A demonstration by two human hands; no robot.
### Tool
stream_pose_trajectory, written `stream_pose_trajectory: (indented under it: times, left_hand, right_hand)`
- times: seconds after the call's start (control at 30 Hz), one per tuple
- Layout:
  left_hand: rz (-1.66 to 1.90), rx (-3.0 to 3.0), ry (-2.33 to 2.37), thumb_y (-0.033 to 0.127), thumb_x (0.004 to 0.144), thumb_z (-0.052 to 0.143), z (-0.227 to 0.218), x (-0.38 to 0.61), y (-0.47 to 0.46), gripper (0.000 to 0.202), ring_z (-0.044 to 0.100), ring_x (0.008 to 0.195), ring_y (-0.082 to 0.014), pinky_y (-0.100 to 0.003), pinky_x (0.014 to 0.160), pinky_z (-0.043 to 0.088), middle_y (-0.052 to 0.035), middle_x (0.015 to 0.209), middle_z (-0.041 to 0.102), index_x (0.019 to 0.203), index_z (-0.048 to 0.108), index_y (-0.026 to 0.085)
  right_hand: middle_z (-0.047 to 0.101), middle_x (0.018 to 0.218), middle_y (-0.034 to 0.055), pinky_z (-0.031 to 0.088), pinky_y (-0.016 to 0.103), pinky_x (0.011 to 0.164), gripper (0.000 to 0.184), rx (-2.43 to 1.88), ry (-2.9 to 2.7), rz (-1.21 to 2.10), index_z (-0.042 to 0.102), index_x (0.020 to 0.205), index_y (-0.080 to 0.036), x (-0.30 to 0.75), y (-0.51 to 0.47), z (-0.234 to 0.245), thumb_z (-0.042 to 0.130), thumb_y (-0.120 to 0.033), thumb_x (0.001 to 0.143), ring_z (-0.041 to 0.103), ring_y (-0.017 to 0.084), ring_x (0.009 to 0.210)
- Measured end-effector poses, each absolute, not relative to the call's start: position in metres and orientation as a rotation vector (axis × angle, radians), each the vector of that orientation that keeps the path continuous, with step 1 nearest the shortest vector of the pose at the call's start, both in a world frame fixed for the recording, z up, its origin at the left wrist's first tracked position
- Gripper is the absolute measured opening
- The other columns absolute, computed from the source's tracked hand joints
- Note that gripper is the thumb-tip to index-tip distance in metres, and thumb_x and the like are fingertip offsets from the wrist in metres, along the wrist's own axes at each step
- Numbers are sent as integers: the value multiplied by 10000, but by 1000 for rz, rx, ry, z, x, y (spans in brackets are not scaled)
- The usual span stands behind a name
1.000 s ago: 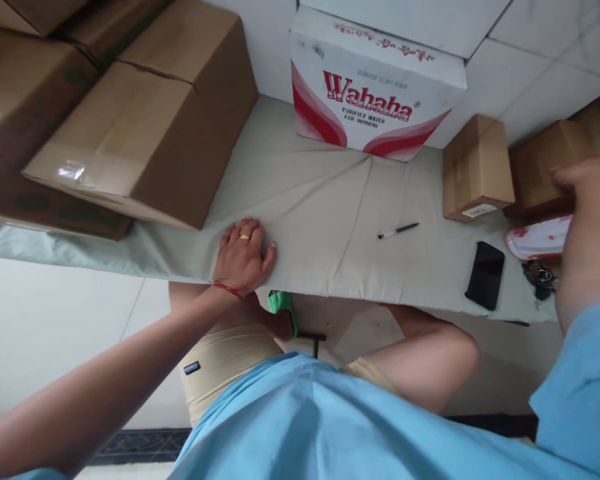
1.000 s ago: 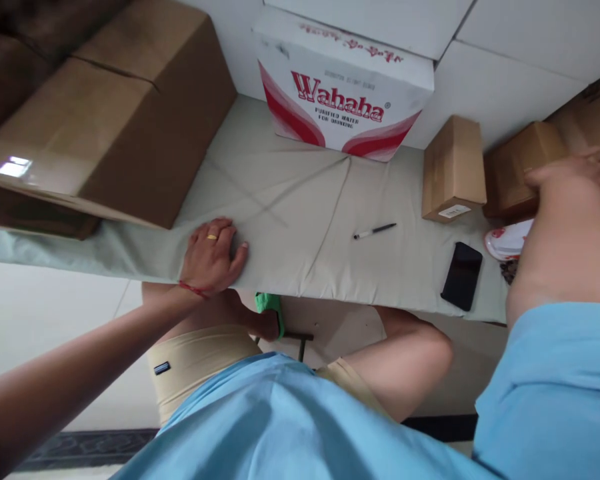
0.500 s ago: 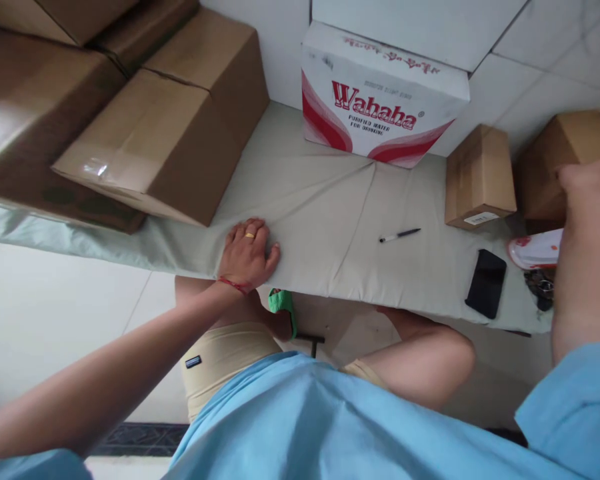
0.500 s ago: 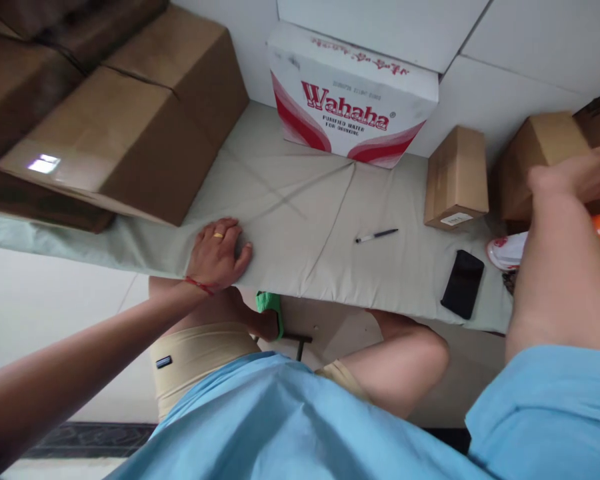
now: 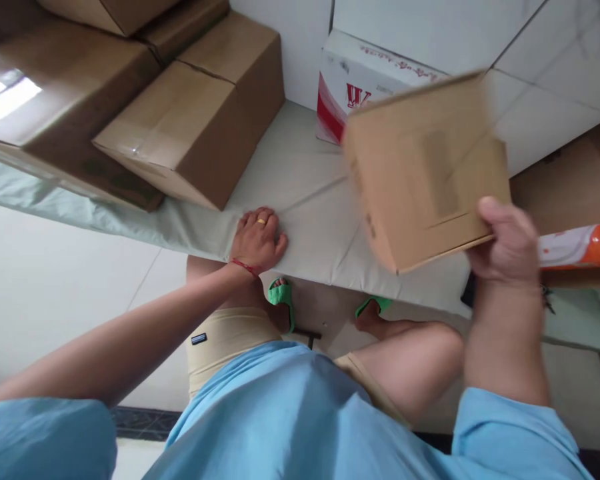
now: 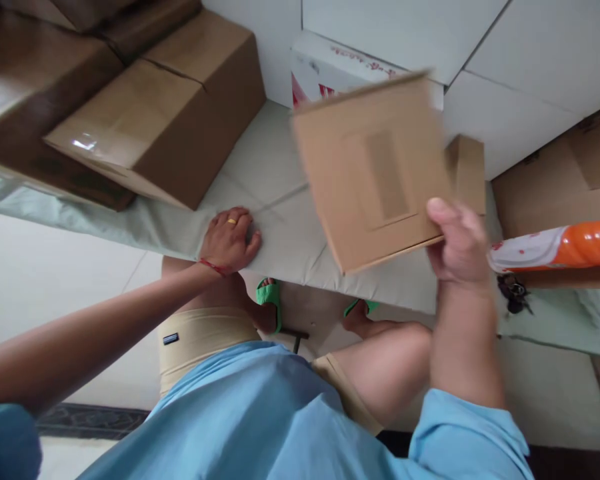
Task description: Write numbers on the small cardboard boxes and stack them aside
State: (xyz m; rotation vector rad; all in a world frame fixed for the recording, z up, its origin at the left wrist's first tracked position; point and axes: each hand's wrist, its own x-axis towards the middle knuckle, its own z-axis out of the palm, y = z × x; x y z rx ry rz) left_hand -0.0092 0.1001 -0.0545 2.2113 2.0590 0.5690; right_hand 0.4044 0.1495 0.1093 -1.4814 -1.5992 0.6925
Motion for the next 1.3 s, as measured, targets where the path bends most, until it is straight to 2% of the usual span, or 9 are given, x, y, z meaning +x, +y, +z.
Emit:
stream_pose_trajectory:
  times: [0.1,0.17,0.3,0.47,0.63,0.77,1.03,1.2,1.3]
  left_hand:
    - [579,2212,2068,359,975,540,-55,-10,101,419,597,1388,-422,-606,1211,431,-218,1424,682,1305,702,157]
    - [564,2215,2063,363,976,529,-56,-11,100,435,590,1395,-423,-605,1211,430,-226,1434,674,1315,694,145]
    - [539,2208,2068,382,995,489,-57,-14,99,441,575,1417,-428,-601,1214,425,-243,1461,656,1291,694,127]
    - [545,2174,2046,407,972,530,-61,-17,99,438,546,1439,-441,-628,1223,395,-233,1483,644,1300,688,163]
    - [512,2199,2071,398,984,520,-61,-17,99,397,556,1417,-416,-604,1216,417,-218,1466,653,1256,683,157]
    - [485,2191,2086,369,996,496,-59,-16,99,379,555,1418,-408,-587,1214,427,-203,1468,648,1230,686,140]
    - [490,2208,2104,349,994,485,-57,-12,99,370,586,1393,-415,-581,1200,440,-226,1445,662,1227,685,141]
    - [494,2180,2091,324,980,505,-57,-13,99,351,571,1419,-414,-586,1198,438,-224,1456,661,1229,684,156]
    - [482,2198,2081,336,958,542,-57,-14,98,370,574,1412,-423,-588,1204,436,-232,1449,661,1238,690,146]
  right_hand:
    - [768,946,113,631,506,825,502,-1379,-1383,1274,721,947,-220,364,162,66,717,-707,825,765,354,977]
    - [746,860,77,637,480,778,513,-1375,-1284,1442,711,881,-237,351,166,43,758,-737,778,763,328,907]
    - [799,1035,61,649,444,882,551,-1370,-1334,1551,762,1069,-268,348,162,23,877,-689,732,763,293,1032]
    - [779,1326,67,582,501,1128,651,-1294,-1564,1510,731,1326,-288,347,160,35,902,-608,786,732,302,1250]
    - [755,1417,89,570,569,1150,815,-1380,-1905,1398,726,1396,-294,358,172,51,1015,-471,655,716,375,1298]
    - [777,1359,77,611,544,1089,899,-1302,-2077,1477,720,1414,-296,382,176,60,1042,-403,581,726,383,1271]
    - [820,1141,77,665,500,907,627,-1176,-2116,1564,801,1095,-259,402,172,53,1018,-542,579,762,348,1064]
    - [781,1255,90,654,442,923,842,-1232,-2020,1449,739,1320,-265,389,164,58,1016,-599,599,742,333,1148]
    - [718,1343,93,622,459,1022,952,-1225,-1937,1176,640,1492,-290,377,151,65,995,-608,668,717,327,1214]
